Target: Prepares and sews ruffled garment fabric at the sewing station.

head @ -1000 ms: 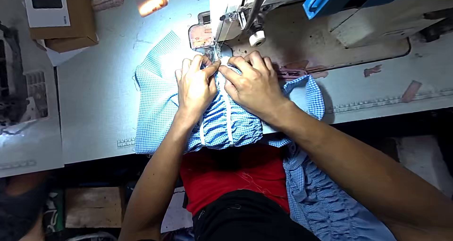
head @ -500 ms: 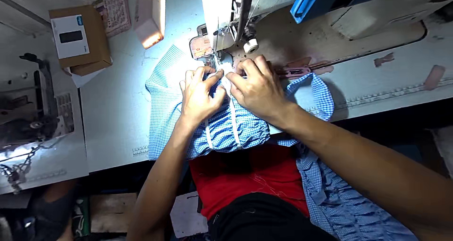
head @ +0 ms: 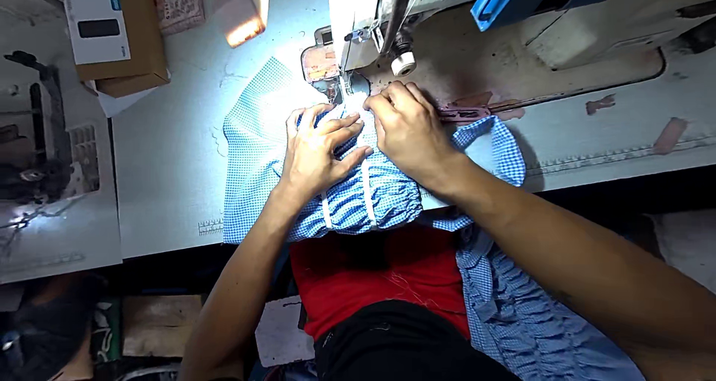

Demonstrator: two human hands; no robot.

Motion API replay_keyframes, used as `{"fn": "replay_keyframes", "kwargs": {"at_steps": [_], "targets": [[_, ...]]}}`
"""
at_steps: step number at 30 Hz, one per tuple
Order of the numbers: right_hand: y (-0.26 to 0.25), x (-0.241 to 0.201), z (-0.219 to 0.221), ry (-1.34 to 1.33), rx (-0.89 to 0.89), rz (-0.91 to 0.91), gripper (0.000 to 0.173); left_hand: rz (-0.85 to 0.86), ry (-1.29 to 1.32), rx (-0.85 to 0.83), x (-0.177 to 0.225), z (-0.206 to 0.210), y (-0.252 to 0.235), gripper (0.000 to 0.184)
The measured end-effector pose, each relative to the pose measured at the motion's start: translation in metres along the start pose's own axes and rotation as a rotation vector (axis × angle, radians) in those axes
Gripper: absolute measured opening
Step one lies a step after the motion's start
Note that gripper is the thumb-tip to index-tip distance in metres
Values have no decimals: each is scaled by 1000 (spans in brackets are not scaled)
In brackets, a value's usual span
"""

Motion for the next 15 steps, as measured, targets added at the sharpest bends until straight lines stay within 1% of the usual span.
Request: {"fn": "replay_keyframes", "kwargs": {"at_steps": [10, 13, 15], "targets": [[-4, 2, 1, 20, 2, 7, 24, -1, 25, -3, -4, 2, -3, 45], [-8, 6, 2, 31, -5, -12, 26, -16, 11, -4, -7, 3, -5, 48], [-10, 2, -3, 35, -24, 1, 26, -3, -45, -1, -6, 2, -6, 48]]}}
Point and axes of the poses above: each hand's wrist, its own y-axis away from the middle knuckle, its own z-axis out of the palm, x = y × z, the point moved 3 cm from there along -y, towards the middle knuckle, and after that the axes turned 1 degree about -z, right-handed, at the moved point
